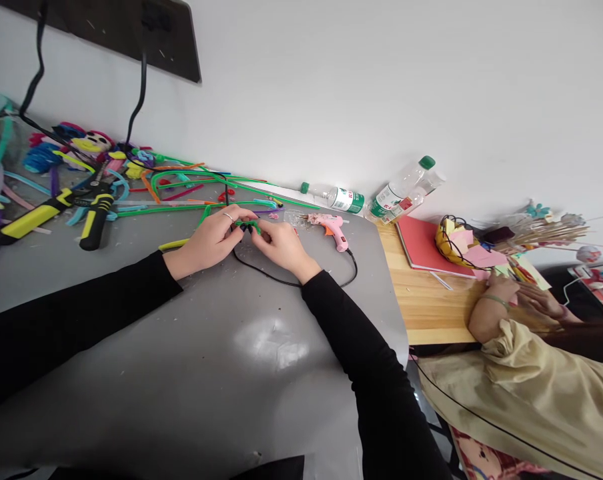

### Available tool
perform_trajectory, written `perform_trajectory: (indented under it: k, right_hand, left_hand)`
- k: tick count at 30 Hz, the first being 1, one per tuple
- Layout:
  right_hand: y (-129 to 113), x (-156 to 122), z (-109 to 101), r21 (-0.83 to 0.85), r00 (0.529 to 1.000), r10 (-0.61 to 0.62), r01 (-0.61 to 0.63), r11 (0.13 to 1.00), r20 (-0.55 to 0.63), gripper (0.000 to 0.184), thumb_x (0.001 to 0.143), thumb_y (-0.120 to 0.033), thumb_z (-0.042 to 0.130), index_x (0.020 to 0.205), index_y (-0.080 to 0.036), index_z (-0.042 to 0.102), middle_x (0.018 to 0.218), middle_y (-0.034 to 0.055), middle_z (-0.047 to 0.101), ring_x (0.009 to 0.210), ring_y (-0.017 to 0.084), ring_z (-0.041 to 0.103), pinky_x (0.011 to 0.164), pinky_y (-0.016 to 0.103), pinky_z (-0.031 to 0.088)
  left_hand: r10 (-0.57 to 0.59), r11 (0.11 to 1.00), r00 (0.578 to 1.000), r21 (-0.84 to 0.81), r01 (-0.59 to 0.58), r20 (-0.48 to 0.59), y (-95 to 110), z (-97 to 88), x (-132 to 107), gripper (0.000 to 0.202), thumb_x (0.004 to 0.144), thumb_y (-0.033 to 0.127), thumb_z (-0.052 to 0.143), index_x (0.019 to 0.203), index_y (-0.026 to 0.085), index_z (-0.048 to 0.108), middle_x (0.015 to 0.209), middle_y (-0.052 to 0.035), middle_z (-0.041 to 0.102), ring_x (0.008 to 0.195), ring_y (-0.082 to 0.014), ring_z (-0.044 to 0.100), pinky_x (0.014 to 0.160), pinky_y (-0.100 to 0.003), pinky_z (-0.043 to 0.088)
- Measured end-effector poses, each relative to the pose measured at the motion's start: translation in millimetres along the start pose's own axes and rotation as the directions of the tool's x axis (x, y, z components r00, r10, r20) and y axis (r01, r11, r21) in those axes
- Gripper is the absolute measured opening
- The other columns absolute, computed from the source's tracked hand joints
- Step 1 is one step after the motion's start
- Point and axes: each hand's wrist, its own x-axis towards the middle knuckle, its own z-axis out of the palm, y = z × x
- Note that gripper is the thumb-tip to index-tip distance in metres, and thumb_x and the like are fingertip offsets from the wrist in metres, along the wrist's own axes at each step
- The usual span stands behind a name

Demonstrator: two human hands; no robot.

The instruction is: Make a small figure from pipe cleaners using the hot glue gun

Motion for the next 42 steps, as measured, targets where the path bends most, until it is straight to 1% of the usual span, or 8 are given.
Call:
perform_trajectory:
  k: [8, 15, 18, 21, 26, 31, 37, 42]
  right_hand:
    - [-1.1, -0.3, 0.3, 0.019, 1.000, -0.010, 0.009, 1.000, 0.005, 0.029, 0.093, -0.029, 0.049, 0.069, -0.023, 0.033, 0.056, -0.0068, 0.031, 0.056, 0.011, 0.026, 0.059, 0.027, 0.026]
    - [-1.7, 0.5, -0.4, 0.034, 0.997, -0.025, 0.022, 0.999, 0.067, 0.029, 0.090, -0.024, 0.049, 0.067, -0.023, 0.030, 0.058, -0.0061, 0.034, 0.057, 0.010, 0.026, 0.060, 0.026, 0.025]
    - [-2.0, 0.3, -0.5, 0.034, 0.997, -0.022, 0.020, 0.999, 0.072, 0.029, 0.090, -0.023, 0.048, 0.066, -0.023, 0.031, 0.058, -0.0061, 0.034, 0.057, 0.010, 0.026, 0.060, 0.026, 0.025]
    - [-2.0, -0.3, -0.3, 0.038, 0.998, -0.031, 0.029, 0.999, 0.063, 0.029, 0.092, -0.024, 0.047, 0.066, -0.023, 0.032, 0.058, -0.0061, 0.033, 0.057, 0.010, 0.026, 0.060, 0.026, 0.025]
    - [-1.7, -1.0, -0.2, 0.040, 0.998, -0.031, 0.028, 0.999, 0.059, 0.030, 0.093, -0.025, 0.047, 0.067, -0.022, 0.035, 0.059, -0.0060, 0.033, 0.057, 0.010, 0.027, 0.060, 0.027, 0.025]
    - [-3.5, -1.0, -1.7, 0.041, 0.998, -0.032, 0.030, 0.999, 0.053, 0.031, 0.095, -0.023, 0.047, 0.066, -0.022, 0.035, 0.058, -0.0060, 0.032, 0.057, 0.010, 0.026, 0.060, 0.027, 0.025]
    - [-6.7, -0.7, -3.7, 0.054, 0.998, -0.027, 0.024, 0.998, 0.058, 0.032, 0.096, -0.024, 0.046, 0.067, -0.023, 0.034, 0.058, -0.0059, 0.031, 0.057, 0.011, 0.027, 0.060, 0.028, 0.025]
    - [-6.5, -0.4, -3.3, 0.060, 0.998, -0.031, 0.027, 0.998, 0.061, 0.034, 0.098, -0.025, 0.046, 0.067, -0.023, 0.032, 0.058, -0.0062, 0.030, 0.057, 0.011, 0.026, 0.060, 0.028, 0.025]
  left_hand:
    - [0.005, 0.999, 1.000, 0.038, -0.006, 0.007, 0.2, 0.1, -0.1, 0.037, 0.092, 0.012, 0.041, 0.119, 0.017, 0.066, 0.119, -0.0101, 0.070, 0.105, -0.0237, 0.068, 0.094, -0.037, 0.054]
    - [-0.013, 0.999, 0.999, 0.049, 0.010, 0.048, 3.7, -1.7, 0.4, 0.040, 0.089, 0.010, 0.042, 0.120, 0.018, 0.067, 0.112, -0.0083, 0.069, 0.085, -0.0203, 0.064, 0.082, -0.033, 0.053]
    - [-0.020, 0.999, 0.998, 0.042, 0.017, 0.054, 3.6, -1.3, 0.2, 0.040, 0.090, 0.012, 0.043, 0.121, 0.018, 0.067, 0.111, -0.0085, 0.069, 0.081, -0.0197, 0.064, 0.081, -0.033, 0.053]
    - [-0.021, 0.999, 0.998, 0.047, 0.018, 0.057, 3.2, -0.8, 0.2, 0.041, 0.090, 0.013, 0.042, 0.121, 0.018, 0.067, 0.111, -0.0083, 0.071, 0.083, -0.0203, 0.065, 0.082, -0.033, 0.052]
    - [-0.040, 0.998, 0.997, 0.050, 0.037, 0.060, 4.6, -0.3, 0.3, 0.044, 0.089, 0.011, 0.042, 0.123, 0.020, 0.067, 0.118, -0.0082, 0.073, 0.094, -0.0224, 0.068, 0.088, -0.035, 0.054]
    - [-0.048, 0.997, 0.997, 0.056, 0.045, 0.054, 5.1, -0.1, -0.1, 0.044, 0.090, 0.012, 0.043, 0.125, 0.020, 0.067, 0.124, -0.0089, 0.073, 0.104, -0.0239, 0.070, 0.094, -0.035, 0.055]
    - [-0.055, 0.997, 0.996, 0.048, 0.052, 0.064, 3.7, 0.2, -0.3, 0.043, 0.091, 0.012, 0.042, 0.126, 0.019, 0.066, 0.127, -0.0102, 0.073, 0.103, -0.0238, 0.072, 0.097, -0.037, 0.056]
    - [-0.046, 0.998, 0.996, 0.051, 0.042, 0.077, 4.2, -0.1, -0.2, 0.042, 0.093, 0.013, 0.041, 0.126, 0.018, 0.066, 0.128, -0.0107, 0.073, 0.107, -0.0243, 0.072, 0.100, -0.038, 0.055]
